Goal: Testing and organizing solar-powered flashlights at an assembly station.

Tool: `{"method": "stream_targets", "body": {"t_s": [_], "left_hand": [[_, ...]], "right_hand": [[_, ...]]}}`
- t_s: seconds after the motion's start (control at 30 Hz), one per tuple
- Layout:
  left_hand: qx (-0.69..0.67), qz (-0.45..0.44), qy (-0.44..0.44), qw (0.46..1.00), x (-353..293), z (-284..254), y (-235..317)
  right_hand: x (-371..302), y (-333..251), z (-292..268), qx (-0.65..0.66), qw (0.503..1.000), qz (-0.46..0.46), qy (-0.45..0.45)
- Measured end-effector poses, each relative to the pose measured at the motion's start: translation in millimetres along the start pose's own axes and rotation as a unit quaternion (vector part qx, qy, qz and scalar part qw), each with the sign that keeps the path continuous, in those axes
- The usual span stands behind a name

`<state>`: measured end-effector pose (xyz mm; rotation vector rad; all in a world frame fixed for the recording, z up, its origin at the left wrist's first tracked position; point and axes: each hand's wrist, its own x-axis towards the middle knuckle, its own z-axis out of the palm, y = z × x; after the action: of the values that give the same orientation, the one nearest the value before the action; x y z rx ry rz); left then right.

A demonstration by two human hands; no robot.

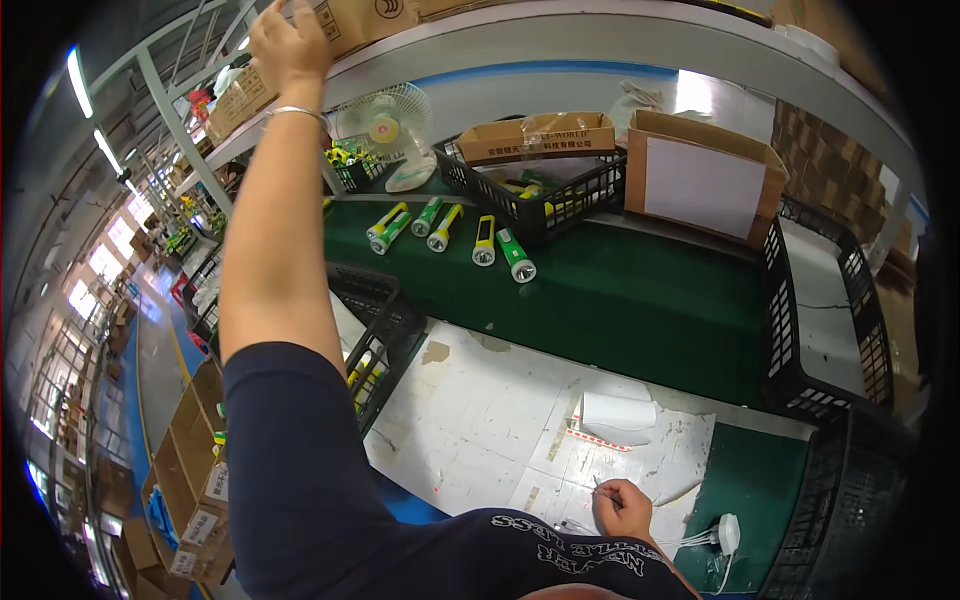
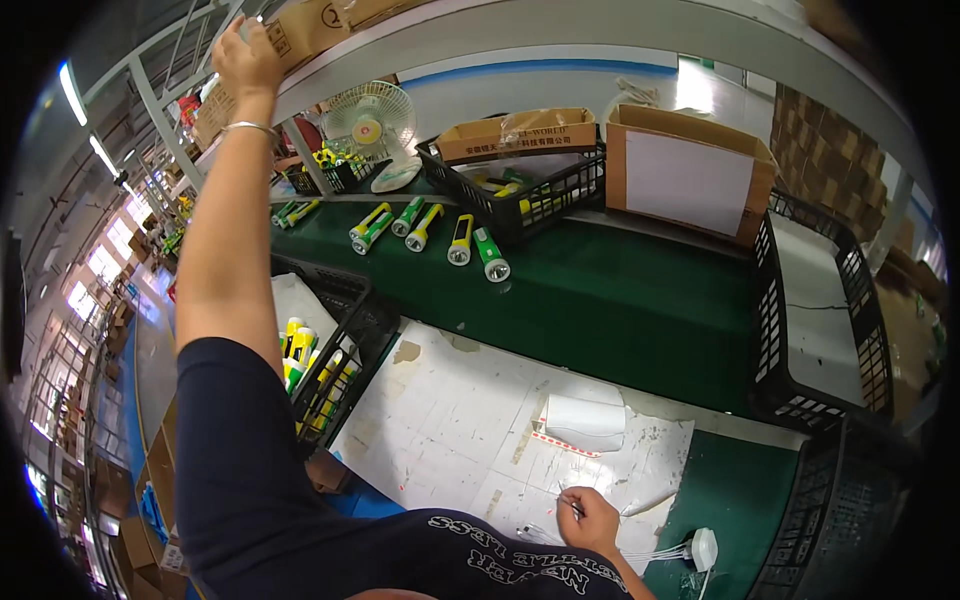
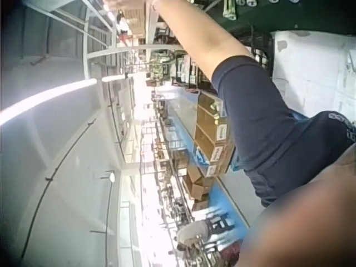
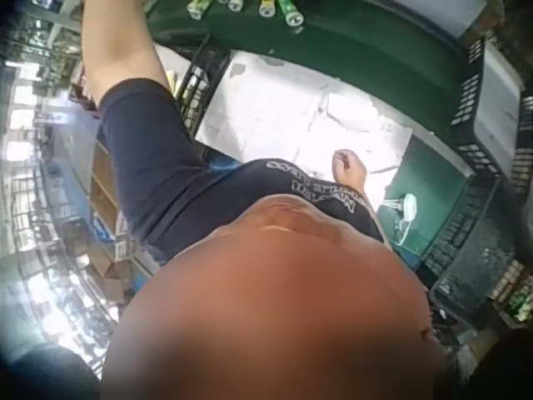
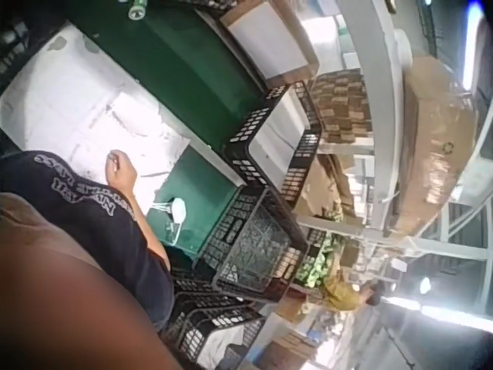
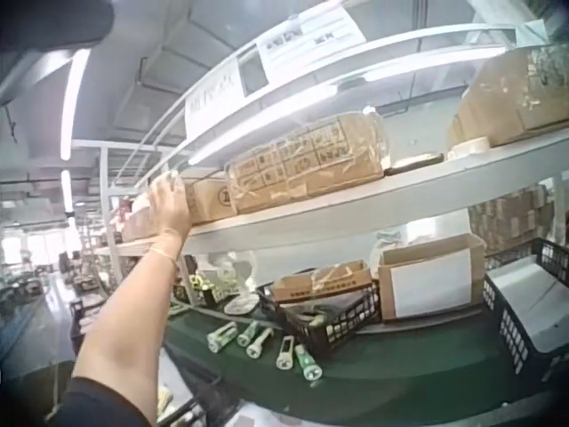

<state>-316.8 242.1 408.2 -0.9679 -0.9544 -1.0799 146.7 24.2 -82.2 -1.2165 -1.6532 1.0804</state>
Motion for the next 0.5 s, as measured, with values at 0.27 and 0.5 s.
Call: {"method": "stream_targets", "body": {"t_s": [0.27, 0.5], "left_hand": [[-0.311, 0.016, -0.230, 0.922, -188, -84, 156], [-0.314, 0.017, -0.338, 0.887, -202, -43, 140]], "right_hand": [[0, -4, -3, 0.057, 0.998, 0.029, -0.013], [-3, -1, -2, 0.054, 0.998, 0.038, 0.001]]}}
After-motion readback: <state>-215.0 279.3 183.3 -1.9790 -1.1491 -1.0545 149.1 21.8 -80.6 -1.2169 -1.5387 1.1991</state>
